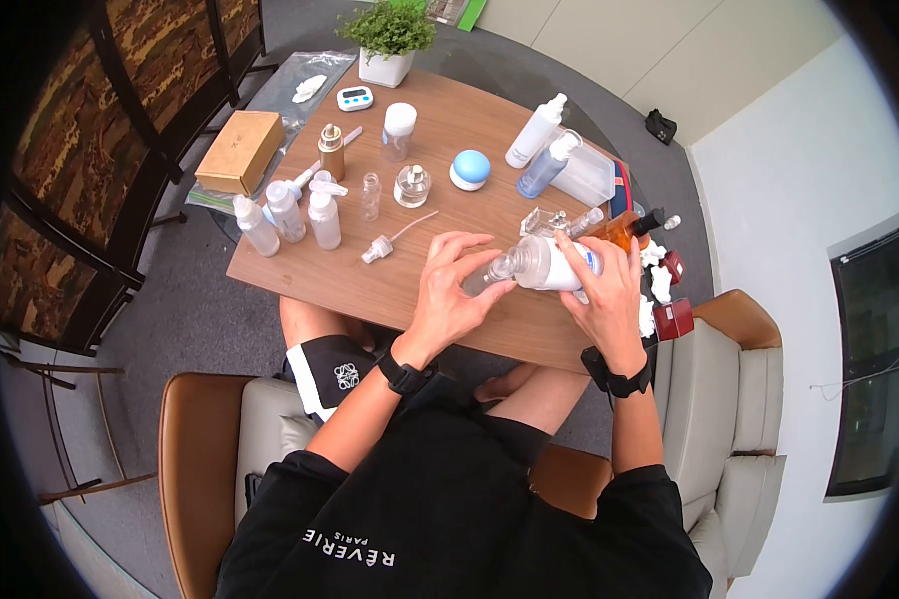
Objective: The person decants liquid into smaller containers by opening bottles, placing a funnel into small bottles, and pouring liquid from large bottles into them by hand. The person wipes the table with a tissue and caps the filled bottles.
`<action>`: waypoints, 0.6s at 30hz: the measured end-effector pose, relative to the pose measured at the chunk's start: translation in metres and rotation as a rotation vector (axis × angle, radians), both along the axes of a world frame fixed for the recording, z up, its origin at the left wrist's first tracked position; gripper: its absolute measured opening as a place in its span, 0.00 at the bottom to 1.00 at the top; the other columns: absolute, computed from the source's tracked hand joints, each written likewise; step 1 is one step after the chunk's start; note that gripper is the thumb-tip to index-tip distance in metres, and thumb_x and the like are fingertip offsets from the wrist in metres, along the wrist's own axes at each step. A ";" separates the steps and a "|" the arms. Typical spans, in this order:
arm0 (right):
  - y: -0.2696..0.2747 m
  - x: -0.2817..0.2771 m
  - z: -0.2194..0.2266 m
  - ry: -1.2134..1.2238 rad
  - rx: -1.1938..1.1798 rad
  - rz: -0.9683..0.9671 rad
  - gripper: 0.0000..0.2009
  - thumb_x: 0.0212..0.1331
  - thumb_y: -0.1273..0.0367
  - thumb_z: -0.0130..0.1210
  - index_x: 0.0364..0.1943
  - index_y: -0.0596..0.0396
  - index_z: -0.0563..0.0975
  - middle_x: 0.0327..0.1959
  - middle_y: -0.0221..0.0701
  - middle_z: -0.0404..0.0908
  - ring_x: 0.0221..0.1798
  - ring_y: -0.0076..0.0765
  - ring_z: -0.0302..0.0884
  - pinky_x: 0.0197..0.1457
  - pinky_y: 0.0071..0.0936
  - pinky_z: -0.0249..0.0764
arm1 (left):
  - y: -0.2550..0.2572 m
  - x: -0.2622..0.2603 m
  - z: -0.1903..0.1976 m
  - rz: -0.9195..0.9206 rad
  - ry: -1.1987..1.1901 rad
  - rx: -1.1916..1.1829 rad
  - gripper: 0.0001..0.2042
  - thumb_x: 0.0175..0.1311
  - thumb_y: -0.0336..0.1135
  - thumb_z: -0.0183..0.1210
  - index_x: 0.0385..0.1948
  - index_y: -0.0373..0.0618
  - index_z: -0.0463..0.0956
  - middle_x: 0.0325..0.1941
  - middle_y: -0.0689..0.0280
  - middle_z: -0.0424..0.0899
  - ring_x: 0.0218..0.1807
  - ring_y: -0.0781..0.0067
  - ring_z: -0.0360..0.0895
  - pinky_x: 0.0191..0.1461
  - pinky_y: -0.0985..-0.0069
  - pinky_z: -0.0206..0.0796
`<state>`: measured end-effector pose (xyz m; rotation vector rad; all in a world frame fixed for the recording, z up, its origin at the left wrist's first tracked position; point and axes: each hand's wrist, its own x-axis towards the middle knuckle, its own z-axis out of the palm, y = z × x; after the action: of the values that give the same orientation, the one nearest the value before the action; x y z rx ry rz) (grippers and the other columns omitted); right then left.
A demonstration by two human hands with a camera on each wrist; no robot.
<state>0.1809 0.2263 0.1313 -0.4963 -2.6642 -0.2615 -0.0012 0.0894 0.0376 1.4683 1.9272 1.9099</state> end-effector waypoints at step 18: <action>0.004 0.004 -0.007 0.029 -0.082 0.015 0.45 0.41 0.71 0.76 0.73 0.33 0.73 0.55 0.34 0.78 0.62 0.44 0.76 0.81 0.66 0.54 | 0.000 0.000 0.004 0.013 0.013 0.005 0.20 0.49 0.35 0.80 0.46 0.42 0.89 0.59 0.60 0.86 0.64 0.54 0.77 0.67 0.58 0.71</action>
<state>0.1853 0.2299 0.1244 -0.5012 -2.6574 -0.1404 -0.0010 0.0896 0.0414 1.4768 1.9441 1.9165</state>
